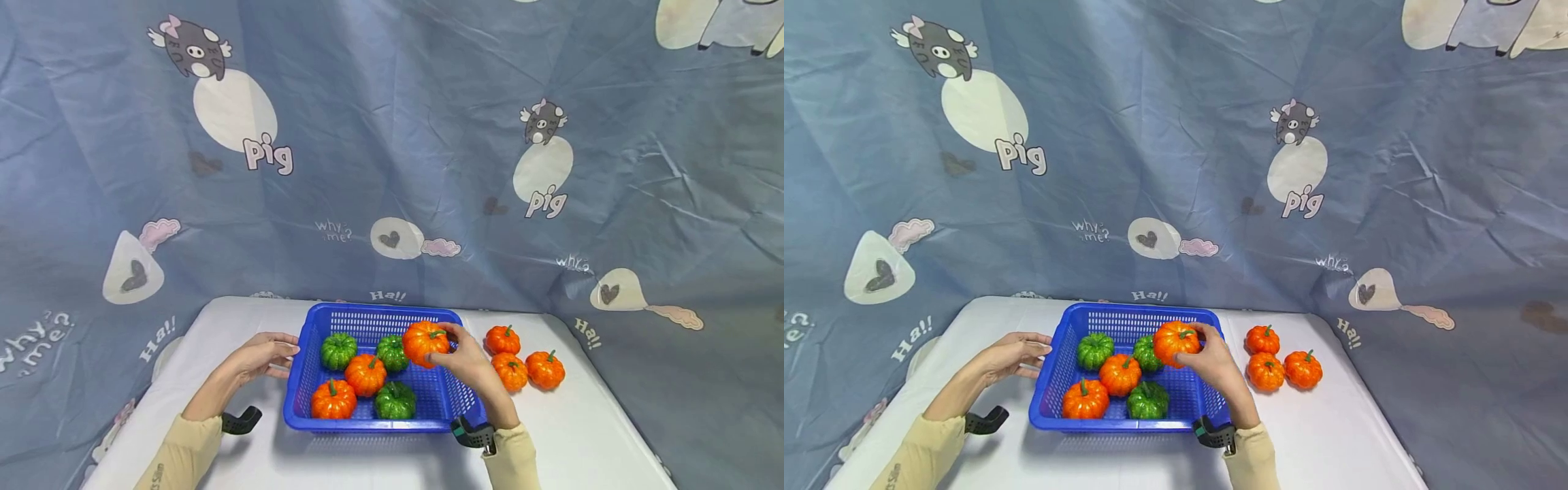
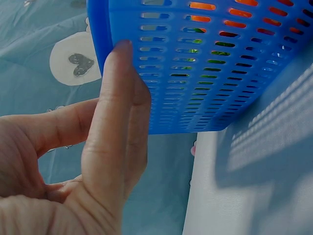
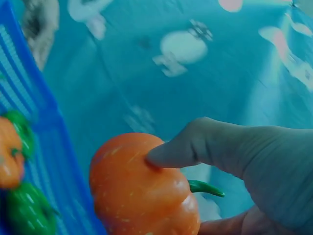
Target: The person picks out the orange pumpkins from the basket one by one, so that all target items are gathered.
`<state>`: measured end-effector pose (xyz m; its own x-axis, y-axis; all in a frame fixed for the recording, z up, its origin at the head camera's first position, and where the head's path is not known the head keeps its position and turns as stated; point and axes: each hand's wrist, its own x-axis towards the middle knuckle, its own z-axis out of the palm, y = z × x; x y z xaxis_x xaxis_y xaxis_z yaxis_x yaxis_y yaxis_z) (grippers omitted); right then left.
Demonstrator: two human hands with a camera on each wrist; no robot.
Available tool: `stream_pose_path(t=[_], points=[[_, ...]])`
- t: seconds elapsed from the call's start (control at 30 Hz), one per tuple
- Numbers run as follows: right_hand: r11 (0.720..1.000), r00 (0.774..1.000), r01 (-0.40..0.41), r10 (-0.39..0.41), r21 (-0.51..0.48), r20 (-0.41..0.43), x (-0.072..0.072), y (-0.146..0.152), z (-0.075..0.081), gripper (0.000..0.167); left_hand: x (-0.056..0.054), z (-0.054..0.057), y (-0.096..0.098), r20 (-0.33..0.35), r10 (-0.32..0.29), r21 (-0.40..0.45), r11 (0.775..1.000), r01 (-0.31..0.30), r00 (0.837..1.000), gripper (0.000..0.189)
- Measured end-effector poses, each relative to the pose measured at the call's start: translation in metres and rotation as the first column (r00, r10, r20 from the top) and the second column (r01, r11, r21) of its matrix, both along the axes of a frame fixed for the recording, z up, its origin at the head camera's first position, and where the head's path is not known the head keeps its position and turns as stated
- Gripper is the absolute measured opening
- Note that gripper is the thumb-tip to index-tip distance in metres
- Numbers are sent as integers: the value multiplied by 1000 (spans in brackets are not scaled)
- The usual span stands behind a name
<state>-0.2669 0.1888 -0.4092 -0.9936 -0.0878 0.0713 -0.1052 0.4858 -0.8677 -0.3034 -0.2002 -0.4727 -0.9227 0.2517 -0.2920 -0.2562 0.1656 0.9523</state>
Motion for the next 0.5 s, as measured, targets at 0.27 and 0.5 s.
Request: stream_pose_path(t=[0.27, 0.5], points=[[983, 982, 175, -178, 57, 68, 0, 86, 8, 67, -2, 0, 2, 8, 1, 12, 1000, -1, 1000, 43], [942, 925, 316, -332, 112, 187, 6, 166, -9, 76, -2, 2, 0, 2, -2, -3, 1000, 2, 1000, 44]])
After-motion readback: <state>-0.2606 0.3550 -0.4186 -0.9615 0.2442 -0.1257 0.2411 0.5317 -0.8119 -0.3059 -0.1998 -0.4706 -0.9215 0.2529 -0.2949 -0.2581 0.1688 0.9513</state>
